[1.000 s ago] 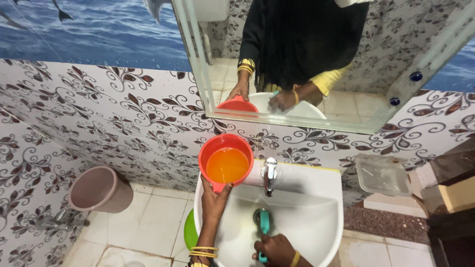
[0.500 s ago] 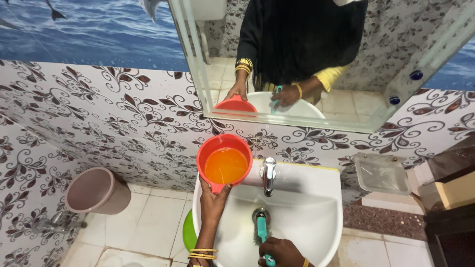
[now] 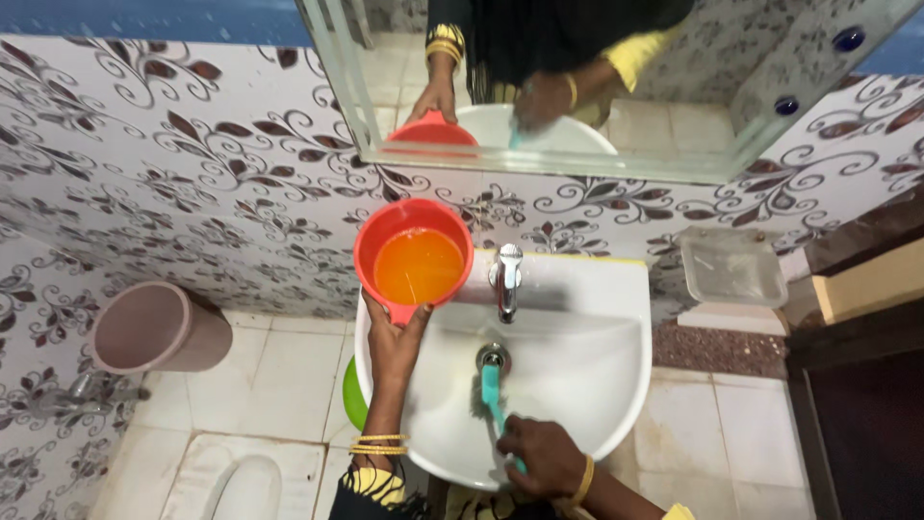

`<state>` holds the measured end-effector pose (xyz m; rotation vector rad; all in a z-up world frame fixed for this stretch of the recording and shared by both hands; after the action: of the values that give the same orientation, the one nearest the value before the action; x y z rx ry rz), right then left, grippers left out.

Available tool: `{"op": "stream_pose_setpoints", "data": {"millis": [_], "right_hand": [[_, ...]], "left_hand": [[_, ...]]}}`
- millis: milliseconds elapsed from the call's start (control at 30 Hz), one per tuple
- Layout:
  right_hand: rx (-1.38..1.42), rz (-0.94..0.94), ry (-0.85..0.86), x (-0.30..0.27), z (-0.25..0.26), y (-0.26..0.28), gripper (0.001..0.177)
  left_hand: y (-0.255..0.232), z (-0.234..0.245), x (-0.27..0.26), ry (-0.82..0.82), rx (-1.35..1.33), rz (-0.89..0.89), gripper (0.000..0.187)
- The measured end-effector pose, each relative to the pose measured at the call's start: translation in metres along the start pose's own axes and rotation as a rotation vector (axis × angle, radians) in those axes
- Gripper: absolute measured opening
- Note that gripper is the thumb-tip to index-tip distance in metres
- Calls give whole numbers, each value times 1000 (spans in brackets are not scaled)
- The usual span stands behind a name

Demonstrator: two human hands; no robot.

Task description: The person scrubs a white bathroom sink using a teal brush and an orange liquid from a red bowl. They repeatedly dip the brush into the bowl and scrub the sink basin and drain area throughout the clip.

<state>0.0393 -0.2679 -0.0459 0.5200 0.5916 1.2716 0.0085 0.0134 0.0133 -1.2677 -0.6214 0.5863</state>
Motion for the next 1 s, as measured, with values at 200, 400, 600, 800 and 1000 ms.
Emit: {"op": "stream_pose_setpoints", "data": {"millis": [200, 400, 600, 800, 1000], "right_hand": [[-143, -30, 83, 30, -3, -13, 32], [-103, 74, 114, 24, -19, 7, 29], [-184, -102, 53, 57, -15, -14, 28], [-134, -25, 89, 42, -36, 19, 31], [-127, -179, 70, 57, -28, 11, 31]], "left_hand": [[-4, 1, -1, 2, -3, 83, 116], [-1, 1, -1, 36, 135, 272, 119], [6, 2, 1, 29, 52, -133, 113], [-3, 5, 1, 53, 92, 126, 119], [-4, 3, 2, 52, 123, 139, 118]]}}
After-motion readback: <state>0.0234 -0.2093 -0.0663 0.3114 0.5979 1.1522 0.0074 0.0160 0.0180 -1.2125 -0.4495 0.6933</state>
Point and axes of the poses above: each hand's wrist, its own x-axis towards the middle knuckle, its own z-axis out of the back of the hand, y = z × x, the point moved 2 cm from there along x, towards the middle knuckle, and after that the axes turned 6 degrees about y, right-handed, at the moved point
